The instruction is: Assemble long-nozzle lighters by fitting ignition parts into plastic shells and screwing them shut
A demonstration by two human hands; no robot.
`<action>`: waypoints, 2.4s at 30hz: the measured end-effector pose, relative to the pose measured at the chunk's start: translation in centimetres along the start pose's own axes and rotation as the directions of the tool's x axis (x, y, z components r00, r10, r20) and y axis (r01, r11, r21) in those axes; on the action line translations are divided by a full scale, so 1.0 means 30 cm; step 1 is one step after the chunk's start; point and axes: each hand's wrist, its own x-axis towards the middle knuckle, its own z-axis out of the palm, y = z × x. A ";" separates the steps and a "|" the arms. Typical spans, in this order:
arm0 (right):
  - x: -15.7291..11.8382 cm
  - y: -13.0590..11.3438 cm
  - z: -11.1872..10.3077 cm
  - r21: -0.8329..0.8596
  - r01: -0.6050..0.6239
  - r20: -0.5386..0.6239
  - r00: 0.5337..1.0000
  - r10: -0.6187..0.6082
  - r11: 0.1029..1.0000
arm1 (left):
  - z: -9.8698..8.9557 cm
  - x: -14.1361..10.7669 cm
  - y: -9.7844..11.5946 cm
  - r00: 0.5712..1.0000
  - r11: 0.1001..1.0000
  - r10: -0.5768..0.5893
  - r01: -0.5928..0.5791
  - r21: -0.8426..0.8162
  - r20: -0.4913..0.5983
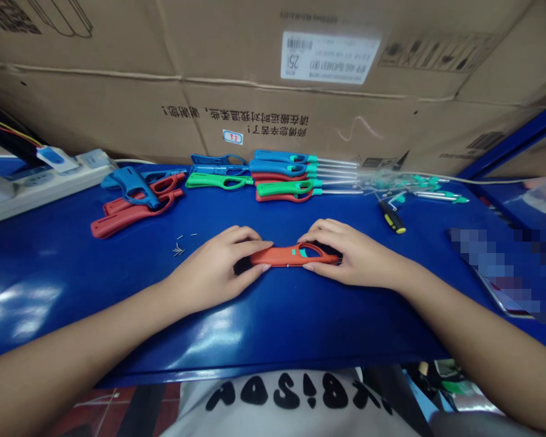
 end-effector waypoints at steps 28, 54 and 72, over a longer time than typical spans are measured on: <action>0.005 0.000 0.007 0.092 -0.007 -0.047 0.999 0.012 0.996 | 0.002 0.000 -0.009 0.999 0.999 -0.033 0.032 0.014 0.034; 0.000 0.001 0.022 0.099 -0.065 -0.051 0.996 0.070 0.993 | 0.013 0.000 -0.002 0.997 0.996 -0.074 0.076 -0.050 0.035; -0.001 -0.015 0.013 -0.361 0.145 0.020 0.989 -0.148 0.921 | 0.008 0.001 0.000 0.997 0.998 0.048 -0.050 0.040 0.060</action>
